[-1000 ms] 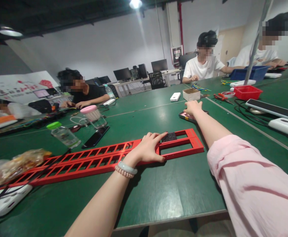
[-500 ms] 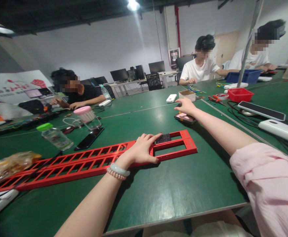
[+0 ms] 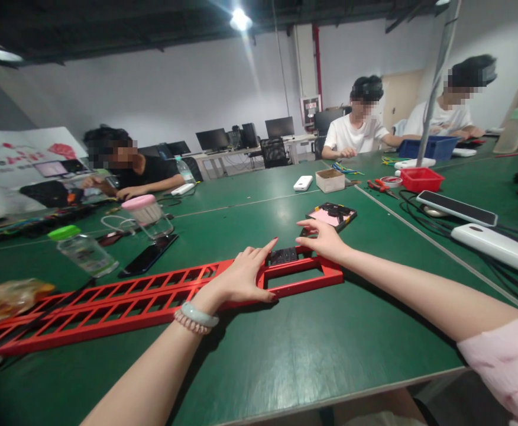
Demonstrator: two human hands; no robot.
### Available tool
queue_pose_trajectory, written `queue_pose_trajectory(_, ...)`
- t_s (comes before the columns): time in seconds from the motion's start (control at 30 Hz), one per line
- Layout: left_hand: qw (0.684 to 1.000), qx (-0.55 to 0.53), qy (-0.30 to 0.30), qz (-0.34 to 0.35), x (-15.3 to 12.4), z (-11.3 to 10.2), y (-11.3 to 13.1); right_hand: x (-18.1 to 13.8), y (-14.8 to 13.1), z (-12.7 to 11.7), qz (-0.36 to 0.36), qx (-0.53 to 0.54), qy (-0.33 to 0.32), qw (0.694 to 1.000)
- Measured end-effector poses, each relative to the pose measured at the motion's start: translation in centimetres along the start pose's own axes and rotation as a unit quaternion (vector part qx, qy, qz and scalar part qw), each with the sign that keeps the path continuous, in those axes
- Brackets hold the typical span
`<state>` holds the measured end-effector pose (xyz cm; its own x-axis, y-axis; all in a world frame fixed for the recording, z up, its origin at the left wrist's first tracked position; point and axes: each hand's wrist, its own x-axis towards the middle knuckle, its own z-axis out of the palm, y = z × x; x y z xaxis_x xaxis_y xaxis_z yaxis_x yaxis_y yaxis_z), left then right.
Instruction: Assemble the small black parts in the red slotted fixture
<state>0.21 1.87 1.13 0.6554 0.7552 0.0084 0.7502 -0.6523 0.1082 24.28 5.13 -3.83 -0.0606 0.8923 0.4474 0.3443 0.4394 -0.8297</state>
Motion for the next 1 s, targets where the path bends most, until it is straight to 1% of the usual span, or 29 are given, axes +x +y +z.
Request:
queue_pose_trajectory(0.1,1.000,0.001,-0.002,0.012,-0.1,-0.1,-0.1,-0.4,-0.1,-0.1,-0.010,0.004,-0.003,1.000)
queue_pose_trajectory(0.2,1.000,0.007,-0.003,0.002,-0.2,-0.2,-0.1,-0.3,-0.2,0.2,-0.008,0.011,-0.019,1.000)
queue_pose_trajectory(0.33,1.000,0.008,-0.019,-0.007,0.0,-0.2,0.0,-0.3,0.1,0.6,-0.003,0.024,-0.038,0.999)
queue_pose_trajectory(0.4,1.000,0.010,-0.022,-0.005,0.2,-0.2,-0.1,-0.3,0.1,0.5,-0.003,0.020,-0.033,0.999)
queue_pose_trajectory(0.57,1.000,0.014,-0.021,0.002,0.8,0.0,-0.3,-0.3,-0.1,0.1,-0.007,-0.023,0.008,1.000)
queue_pose_trajectory(0.77,0.999,0.034,-0.025,0.003,1.4,0.1,-0.5,-0.2,-0.4,0.0,-0.038,-0.042,-0.018,0.998)
queue_pose_trajectory(0.9,0.998,0.048,-0.043,-0.009,1.6,0.0,-0.5,0.0,-0.1,0.2,-0.032,-0.041,-0.004,0.999)
queue_pose_trajectory(1.0,0.998,0.044,-0.030,-0.013,1.4,-0.1,-0.5,0.2,0.1,0.3,-0.021,-0.016,0.001,1.000)
